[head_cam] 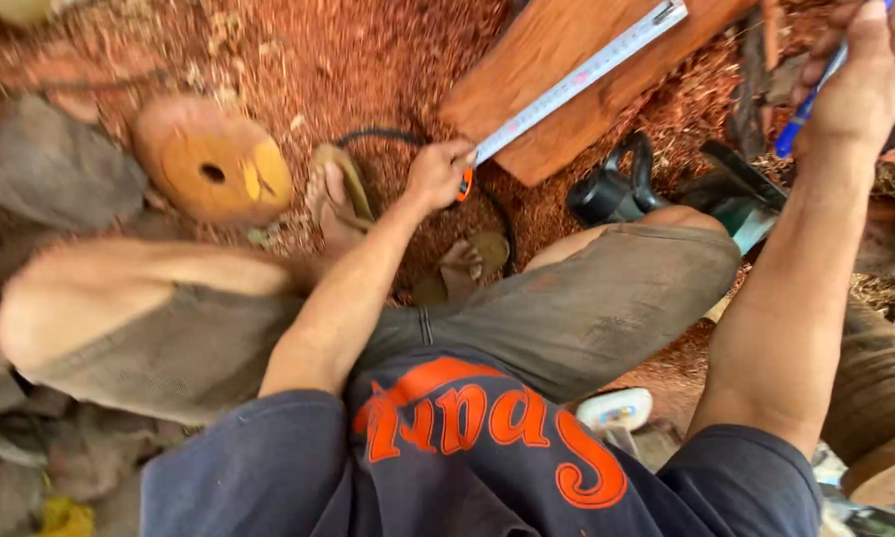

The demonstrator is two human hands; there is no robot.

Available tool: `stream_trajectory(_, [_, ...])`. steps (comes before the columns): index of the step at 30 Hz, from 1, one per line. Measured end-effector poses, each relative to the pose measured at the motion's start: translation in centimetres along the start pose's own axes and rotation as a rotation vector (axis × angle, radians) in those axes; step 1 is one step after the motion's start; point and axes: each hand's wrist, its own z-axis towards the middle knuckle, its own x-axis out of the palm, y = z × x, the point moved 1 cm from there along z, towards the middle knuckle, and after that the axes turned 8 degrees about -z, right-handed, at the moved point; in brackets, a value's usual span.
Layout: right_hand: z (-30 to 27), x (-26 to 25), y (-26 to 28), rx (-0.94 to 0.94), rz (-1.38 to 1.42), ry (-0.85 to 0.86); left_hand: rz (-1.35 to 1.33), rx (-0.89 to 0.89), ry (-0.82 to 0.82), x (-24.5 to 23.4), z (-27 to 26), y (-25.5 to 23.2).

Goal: The recorder is measuring and inspecting various pieces of wood in a workshop setting using a tape measure and marker.

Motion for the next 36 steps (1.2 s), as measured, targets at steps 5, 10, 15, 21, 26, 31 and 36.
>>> stream_trajectory(5, [4.6,-2.0,-11.9,-0.096,-0.493,0.039,0.002,-0.025,0.006,-0.9,-1.1,-1.8])
stream_trajectory(10, [8.0,-0.3,-13.8,-0.433,-1.023,0.232,0.054,0.014,0.025,-1.6,-1.5,-3.5])
stream_trajectory(15, [3.0,3.6,-4.3,0.196,-0.864,0.296,0.01,-0.024,0.076,-1.0,-0.7,-2.5])
stream_trajectory(21, [-1.5,2.7,-0.4,0.244,-0.446,0.213,0.025,0.013,0.091,-1.4,-0.7,-3.2])
stream_trajectory(26, [1.1,-5.4,-7.0,-0.008,-0.122,-0.031,0.043,0.083,0.11,-1.6,-0.8,-3.0])
stream_trajectory(31, [-2.8,-2.5,-0.1,-0.027,0.328,0.053,0.06,0.102,0.097,-1.0,0.5,-1.0])
stream_trajectory(36, [-3.8,1.5,7.0,0.122,0.992,0.22,0.123,-0.032,0.098,-1.2,-0.8,-3.4])
